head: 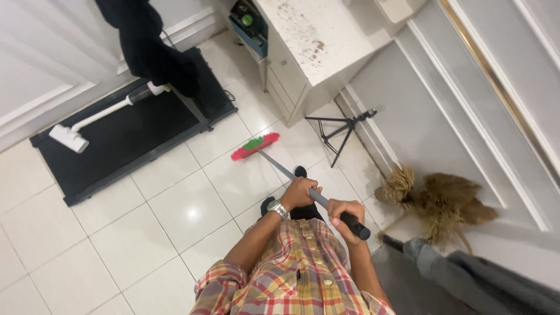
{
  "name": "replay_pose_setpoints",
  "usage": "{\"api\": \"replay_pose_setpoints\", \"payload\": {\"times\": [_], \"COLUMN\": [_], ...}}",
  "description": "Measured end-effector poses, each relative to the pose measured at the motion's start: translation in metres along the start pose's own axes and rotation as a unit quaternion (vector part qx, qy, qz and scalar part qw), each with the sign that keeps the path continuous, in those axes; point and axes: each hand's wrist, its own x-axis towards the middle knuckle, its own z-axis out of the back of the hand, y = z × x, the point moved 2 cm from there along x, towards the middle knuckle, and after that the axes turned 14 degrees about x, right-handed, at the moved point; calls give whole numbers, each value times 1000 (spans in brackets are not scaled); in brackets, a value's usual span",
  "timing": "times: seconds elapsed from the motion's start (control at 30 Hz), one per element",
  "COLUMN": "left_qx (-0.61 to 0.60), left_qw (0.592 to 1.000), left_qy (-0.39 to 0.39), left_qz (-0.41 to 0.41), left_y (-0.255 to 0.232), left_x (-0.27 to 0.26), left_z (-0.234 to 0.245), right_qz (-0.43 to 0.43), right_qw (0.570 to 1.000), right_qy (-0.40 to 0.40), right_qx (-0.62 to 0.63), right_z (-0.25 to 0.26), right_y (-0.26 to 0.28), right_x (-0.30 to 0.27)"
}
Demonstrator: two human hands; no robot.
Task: Sweeping the tiled floor with a broom.
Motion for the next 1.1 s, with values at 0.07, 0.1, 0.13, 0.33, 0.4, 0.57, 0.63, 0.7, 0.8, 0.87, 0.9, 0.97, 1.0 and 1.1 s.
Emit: {"api": "replay_pose_setpoints", "payload": {"times": [0.07,0.1,0.13,0.33,0.4,0.57,0.63,0.7,0.8,0.87,0.9,0.97,1.0,1.1], "left_qx": [-19,-40,-38,-5,19,36,37,34,45,58,71,88,103,125], "left_qw": [1000,999,999,995,994,991,984,967,950,944,944,939,938,936], "left_qy": [11,29,22,99,96,9,-37,-86,-127,-150,-161,-173,-174,-168], "left_qz": [-2,-11,-5,28,42,129,172,235,280,288,280,283,280,283], "left_y": [2,3,10,45,52,43,40,39,49,63,72,93,103,126], "left_x": [15,22,29,84,102,142,155,162,162,151,150,141,138,123], "left_z": [21,30,34,29,25,15,19,26,32,26,26,23,21,14], "right_qz": [-7,-10,-14,-57,-80,-121,-142,-155,-201,-210,-206,-222,-234,-240], "right_qw": [999,995,995,976,966,945,930,922,897,886,884,880,881,897], "right_qy": [48,89,96,205,245,295,321,333,370,388,394,398,391,356], "right_qx": [-17,-37,-34,-40,-25,67,108,121,133,142,143,137,129,106], "right_z": [-5,-8,-4,29,45,90,96,97,107,112,114,125,131,114], "right_y": [5,7,6,10,14,7,5,3,-20,-38,-47,-68,-78,-81], "right_x": [27,40,51,124,145,209,237,261,282,286,291,289,289,283]}}
